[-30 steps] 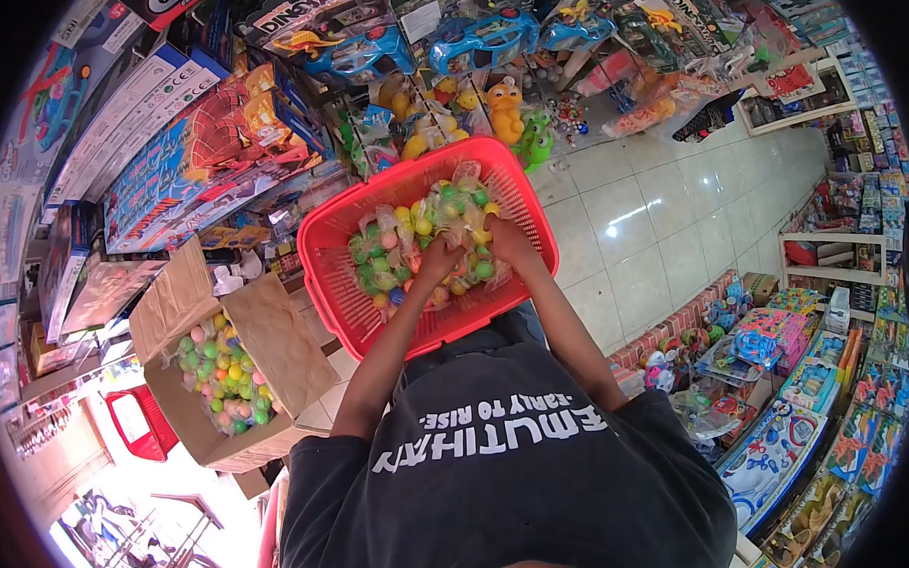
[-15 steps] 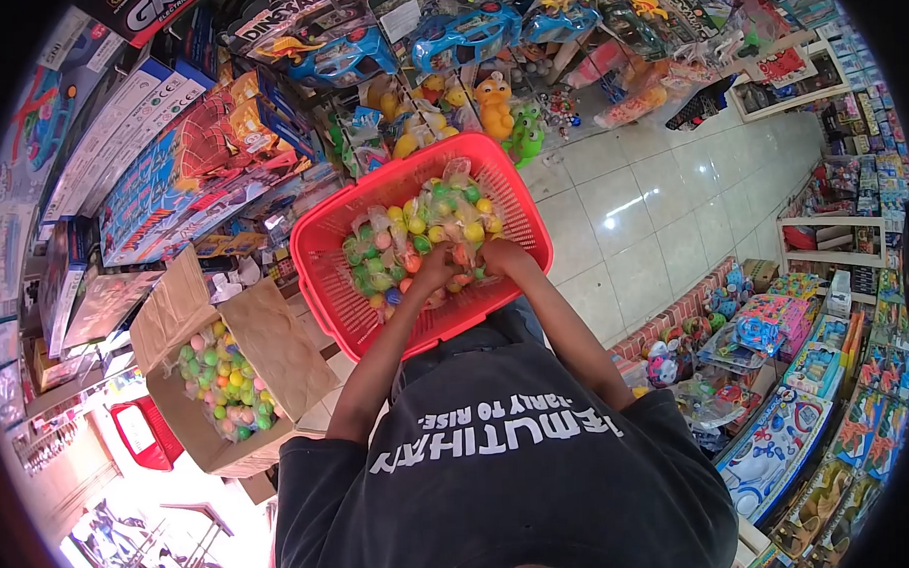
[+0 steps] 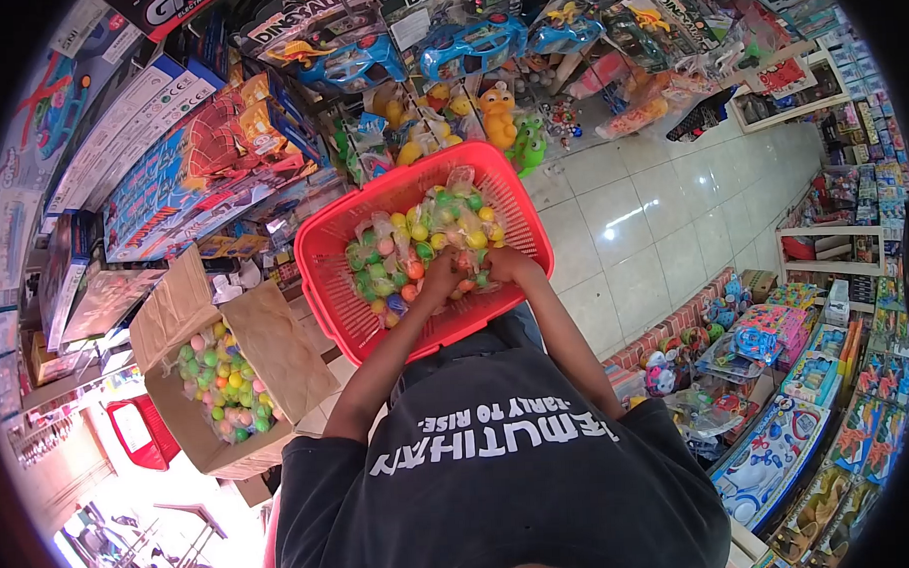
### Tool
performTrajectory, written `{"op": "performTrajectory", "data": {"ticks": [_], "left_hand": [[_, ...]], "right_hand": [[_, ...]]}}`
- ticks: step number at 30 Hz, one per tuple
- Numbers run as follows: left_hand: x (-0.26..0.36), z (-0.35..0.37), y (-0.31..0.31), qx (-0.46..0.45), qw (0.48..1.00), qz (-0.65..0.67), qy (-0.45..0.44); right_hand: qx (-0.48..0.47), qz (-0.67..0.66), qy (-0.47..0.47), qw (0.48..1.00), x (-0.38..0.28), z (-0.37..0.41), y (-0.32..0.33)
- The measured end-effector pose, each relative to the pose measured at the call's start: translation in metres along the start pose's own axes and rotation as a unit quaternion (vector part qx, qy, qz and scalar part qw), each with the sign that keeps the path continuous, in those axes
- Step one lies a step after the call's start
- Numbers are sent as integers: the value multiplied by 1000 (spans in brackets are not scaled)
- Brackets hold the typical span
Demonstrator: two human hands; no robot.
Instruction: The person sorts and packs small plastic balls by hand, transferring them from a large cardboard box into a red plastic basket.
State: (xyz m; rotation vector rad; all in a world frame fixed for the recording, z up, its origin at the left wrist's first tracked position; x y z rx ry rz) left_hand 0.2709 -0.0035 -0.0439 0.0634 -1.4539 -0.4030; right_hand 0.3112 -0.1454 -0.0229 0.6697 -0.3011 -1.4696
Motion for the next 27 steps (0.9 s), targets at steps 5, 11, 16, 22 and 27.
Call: {"op": "performTrajectory", "data": {"ticks": [5, 11, 16, 22, 27], "left_hand": [[0, 5, 6, -39, 998, -25, 49], [10, 8, 6, -73, 994, -60, 50], [4, 6, 6, -113, 991, 9, 72], [-3, 9, 4, -169, 982, 46, 74], [9, 10, 11, -174, 978, 65, 97]], "right_hand": [[-18, 27, 6, 999, -4, 3, -1], [-32, 34, 14, 999, -7, 6, 2], [-37, 48, 27, 998, -5, -1, -4], [-41, 42, 24, 998, -9, 9, 4], [-21, 13, 38, 999, -5, 12, 1]]}}
Point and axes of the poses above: each hand's wrist, its own z-axis away from the middle knuckle, its own y-axis out of the back of the hand, x = y × z, the point moved 5 cm from there along -z, towards the middle knuckle, and after that the axes turned 12 degrees about -y, right-handed, at the moved point
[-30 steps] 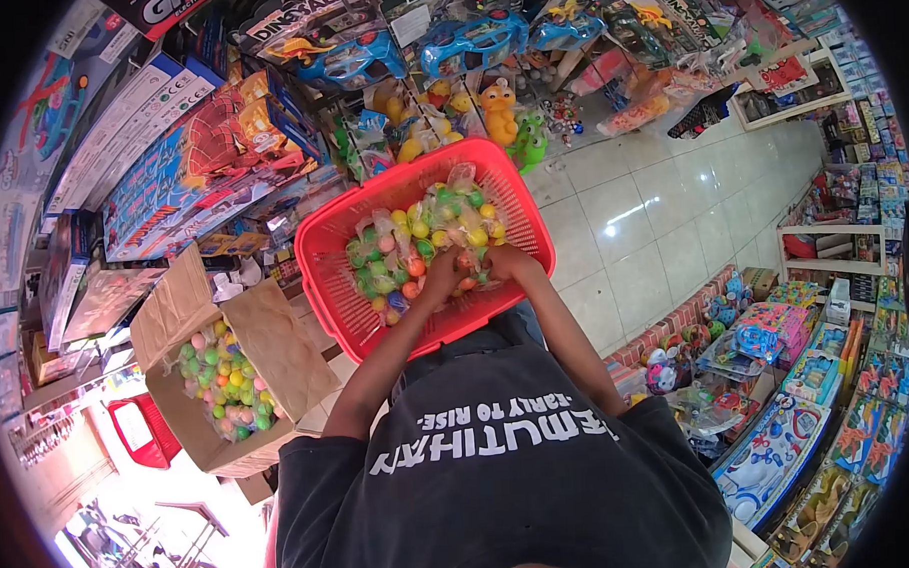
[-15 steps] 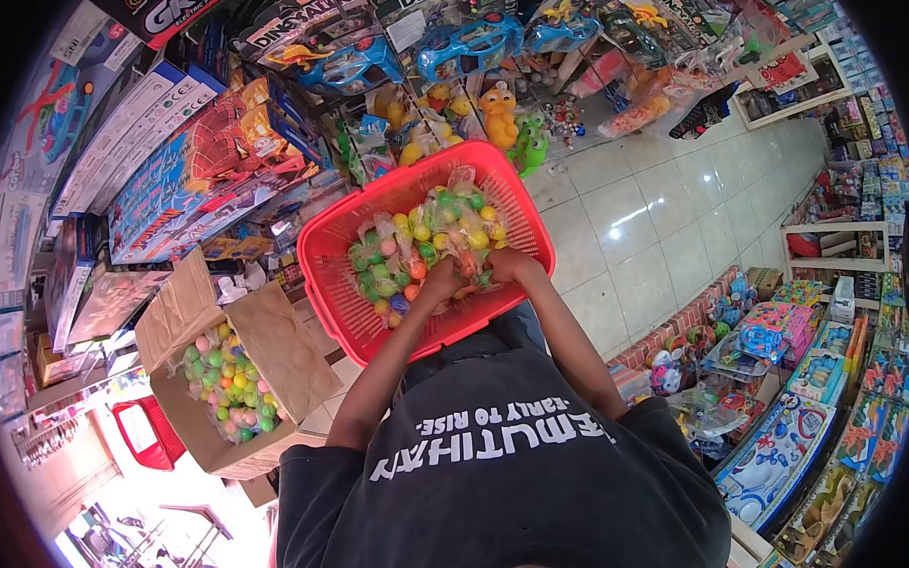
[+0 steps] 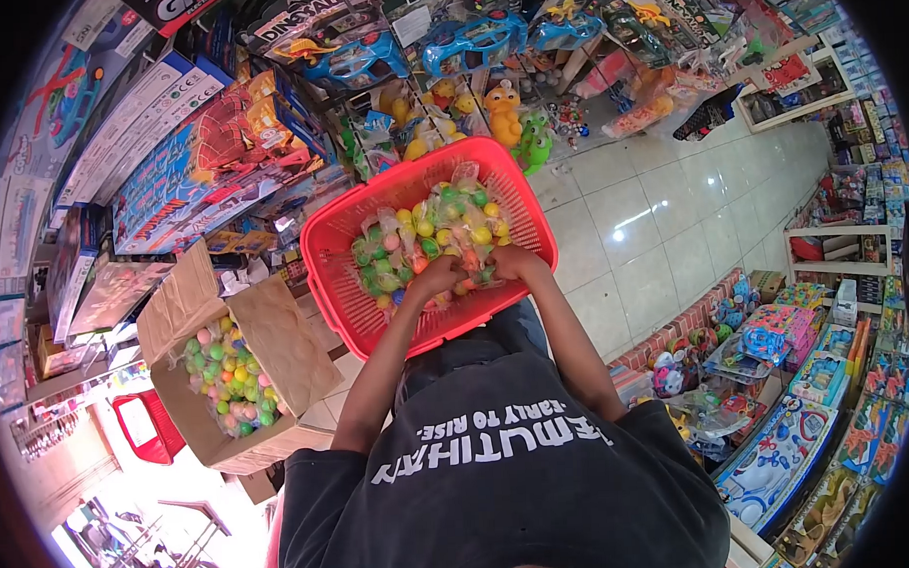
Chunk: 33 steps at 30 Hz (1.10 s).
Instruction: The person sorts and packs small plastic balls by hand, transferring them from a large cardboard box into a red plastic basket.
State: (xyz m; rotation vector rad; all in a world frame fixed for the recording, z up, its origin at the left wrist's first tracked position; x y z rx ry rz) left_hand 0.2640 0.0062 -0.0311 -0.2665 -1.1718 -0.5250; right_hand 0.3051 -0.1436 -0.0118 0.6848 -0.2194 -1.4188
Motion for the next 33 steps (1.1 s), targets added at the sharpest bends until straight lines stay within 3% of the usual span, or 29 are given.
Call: {"op": "performTrajectory", "data": {"ticks": [6, 8, 10, 11, 12, 14, 16, 17, 18, 19, 20, 22, 23, 24, 26, 28, 30, 31, 33], "left_hand": [[-10, 4, 6, 44, 998, -32, 5], [-2, 13, 5, 62, 997, -49, 11], [11, 22, 11, 162, 980, -89, -70], [13, 28, 10, 165, 980, -90, -70], [27, 36, 12, 192, 974, -13, -118], [69, 67, 11, 224, 958, 62, -167], [114, 108, -5, 219, 920, 313, -90], [120, 120, -9, 226, 918, 312, -96], [125, 134, -18, 168, 918, 341, -114], [129, 145, -30, 110, 914, 367, -130], [127, 152, -40, 118, 914, 365, -134], [115, 159, -67, 54, 930, 355, -84], [102, 159, -78, 39, 939, 337, -57], [90, 157, -88, 44, 939, 336, -58], [48, 152, -110, 59, 963, 262, 15], [-25, 144, -132, 104, 964, 238, 56], [-80, 146, -139, 238, 970, -10, -40], [-95, 154, -148, 246, 968, -11, -41], [-133, 180, -161, 302, 950, -20, 84]], "right_hand": [[85, 5, 17, 996, -7, 33, 21], [165, -74, 101, 978, -12, 53, 34], [160, -132, 125, 970, -13, 71, 42], [151, -191, 147, 959, -14, 81, 46], [152, -189, 151, 958, -16, 94, 50], [64, -357, 194, 911, -20, 124, 54], [11, -370, 202, 907, -18, 146, 51], [-42, -387, 203, 899, -15, 154, 45], [-44, -380, 209, 900, -11, 159, 41], [-104, -364, 192, 906, -6, 160, 29], [-163, -345, 174, 908, -1, 161, 15], [-190, -307, 178, 915, 13, 147, -11], [-220, -274, 135, 927, 21, 138, -30], [-250, -239, 89, 934, 31, 129, -50], [-254, -213, 85, 939, 47, 98, -92], [-195, -213, 30, 957, 64, 69, -133], [-180, -261, 6, 948, 80, 47, -175], [-162, -312, -20, 936, 88, 39, -193], [-174, -253, -35, 951, 104, 25, -229]]}}
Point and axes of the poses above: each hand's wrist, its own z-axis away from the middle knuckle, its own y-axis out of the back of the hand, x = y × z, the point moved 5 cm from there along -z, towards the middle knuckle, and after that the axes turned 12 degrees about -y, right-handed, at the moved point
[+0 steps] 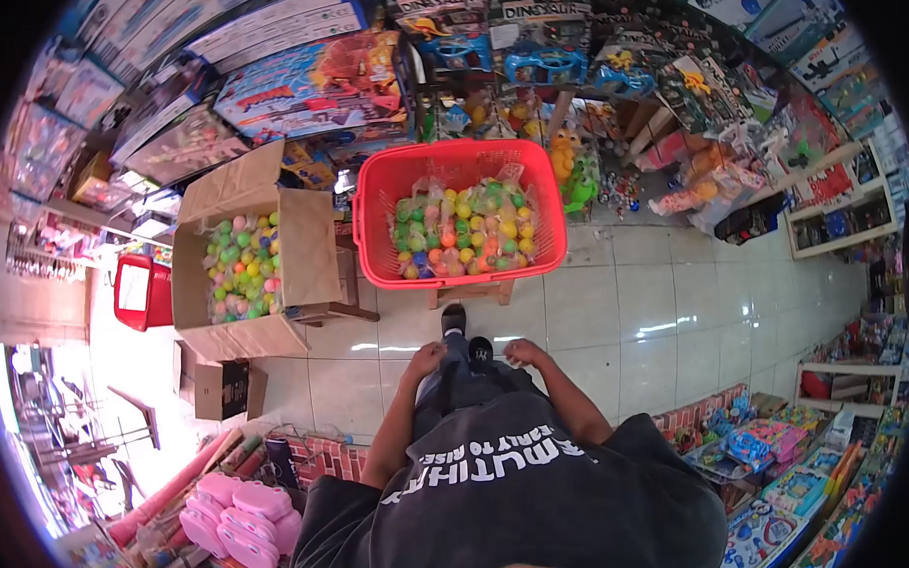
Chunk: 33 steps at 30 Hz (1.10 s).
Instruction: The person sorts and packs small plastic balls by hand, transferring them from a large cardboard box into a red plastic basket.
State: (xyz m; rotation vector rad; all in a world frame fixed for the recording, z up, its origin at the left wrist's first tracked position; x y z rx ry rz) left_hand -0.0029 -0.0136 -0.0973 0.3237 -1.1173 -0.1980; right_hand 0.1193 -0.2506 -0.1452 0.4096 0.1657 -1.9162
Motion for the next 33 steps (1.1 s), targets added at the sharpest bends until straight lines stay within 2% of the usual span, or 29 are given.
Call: {"op": "performTrajectory", "data": {"ticks": [2, 5, 6, 8, 11, 12, 14, 17, 19, 21, 23, 27, 29, 31, 33], "left_hand": [[-44, 17, 0, 18, 1000, -14, 6], [-58, 55, 13, 95, 995, -18, 35], [-72, 63, 12, 105, 994, -16, 33], [-115, 79, 6, 121, 985, 12, 122], [-118, 106, 11, 145, 978, -10, 150], [-137, 107, 10, 129, 977, -19, 170], [-140, 114, 19, 161, 976, 6, 149], [-148, 128, 33, 208, 971, 45, 108], [-147, 141, 50, 200, 974, 96, 51], [-147, 159, 74, 182, 979, 72, 53], [-152, 182, 93, 170, 967, 137, 130], [-200, 217, 121, 182, 949, 191, 171], [-204, 232, 146, 242, 939, 182, 161], [-210, 239, 167, 258, 937, 179, 155], [-199, 247, 189, 307, 928, 195, 86]], "right_hand": [[1, 60, -25, 998, 10, 0, -8], [-9, 71, -33, 997, 13, 16, -15], [-4, 20, -30, 999, 14, 18, -14], [4, -61, -31, 998, 20, 13, -16], [6, -70, -64, 995, 24, 11, -20], [3, -60, -60, 996, 24, 8, -22], [5, -37, -92, 995, 22, -3, -30], [20, -27, -88, 996, -11, -2, -48], [16, -4, -73, 997, -37, -11, -69], [12, 29, -47, 998, -66, -19, -93], [10, 26, -23, 999, -95, -24, -124], [-8, 70, 33, 997, -164, -24, -197], [-34, 100, 95, 990, -200, -22, -234], [-63, 138, 116, 982, -234, -11, -264], [-91, 175, 132, 971, -263, 14, -286]]}}
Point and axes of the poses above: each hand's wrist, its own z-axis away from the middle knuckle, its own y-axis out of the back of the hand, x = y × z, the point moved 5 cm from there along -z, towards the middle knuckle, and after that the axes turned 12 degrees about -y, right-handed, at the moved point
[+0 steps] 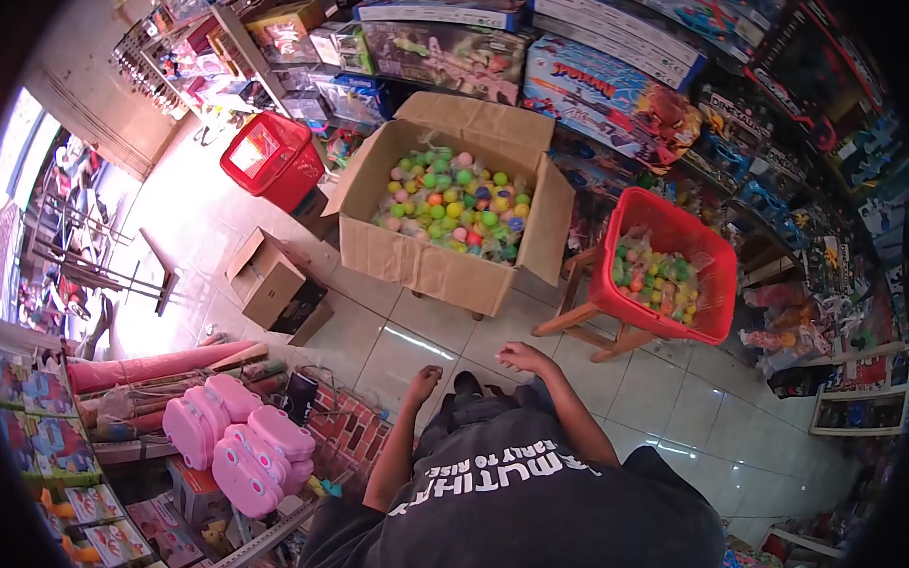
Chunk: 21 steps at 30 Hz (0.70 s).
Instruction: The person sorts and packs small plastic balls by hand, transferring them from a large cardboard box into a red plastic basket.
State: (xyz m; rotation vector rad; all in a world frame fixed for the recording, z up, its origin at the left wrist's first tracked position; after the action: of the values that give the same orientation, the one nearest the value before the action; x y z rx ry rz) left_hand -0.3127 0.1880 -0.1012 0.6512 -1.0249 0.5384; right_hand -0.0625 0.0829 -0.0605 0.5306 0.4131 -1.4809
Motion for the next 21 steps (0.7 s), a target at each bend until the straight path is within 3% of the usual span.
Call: {"op": "performTrajectory", "data": {"ticks": [2, 7, 9, 10, 12, 16, 19, 21], "left_hand": [[29, -2, 13, 18, 999, 28, -28], [126, -17, 47, 24, 993, 68, -96], [166, -29, 65, 108, 969, 116, -188], [180, -37, 72, 110, 970, 117, -185], [214, -52, 92, 138, 950, 109, -259], [277, -85, 125, 161, 937, 47, -308], [308, -118, 137, 100, 959, 21, -264], [321, -152, 141, 77, 945, -43, -314]], "right_hand": [[-66, 1, 28, 997, -45, 19, -11], [-114, -25, 105, 988, -150, 77, -10], [-111, -49, 152, 981, -184, 87, -1], [-113, -48, 150, 981, -199, 89, 4], [-61, -55, 210, 974, -230, 87, 21], [-19, -130, 247, 960, -275, 56, 48], [44, -143, 201, 968, -286, 7, 66], [52, -132, 212, 967, -295, -28, 74]]}}
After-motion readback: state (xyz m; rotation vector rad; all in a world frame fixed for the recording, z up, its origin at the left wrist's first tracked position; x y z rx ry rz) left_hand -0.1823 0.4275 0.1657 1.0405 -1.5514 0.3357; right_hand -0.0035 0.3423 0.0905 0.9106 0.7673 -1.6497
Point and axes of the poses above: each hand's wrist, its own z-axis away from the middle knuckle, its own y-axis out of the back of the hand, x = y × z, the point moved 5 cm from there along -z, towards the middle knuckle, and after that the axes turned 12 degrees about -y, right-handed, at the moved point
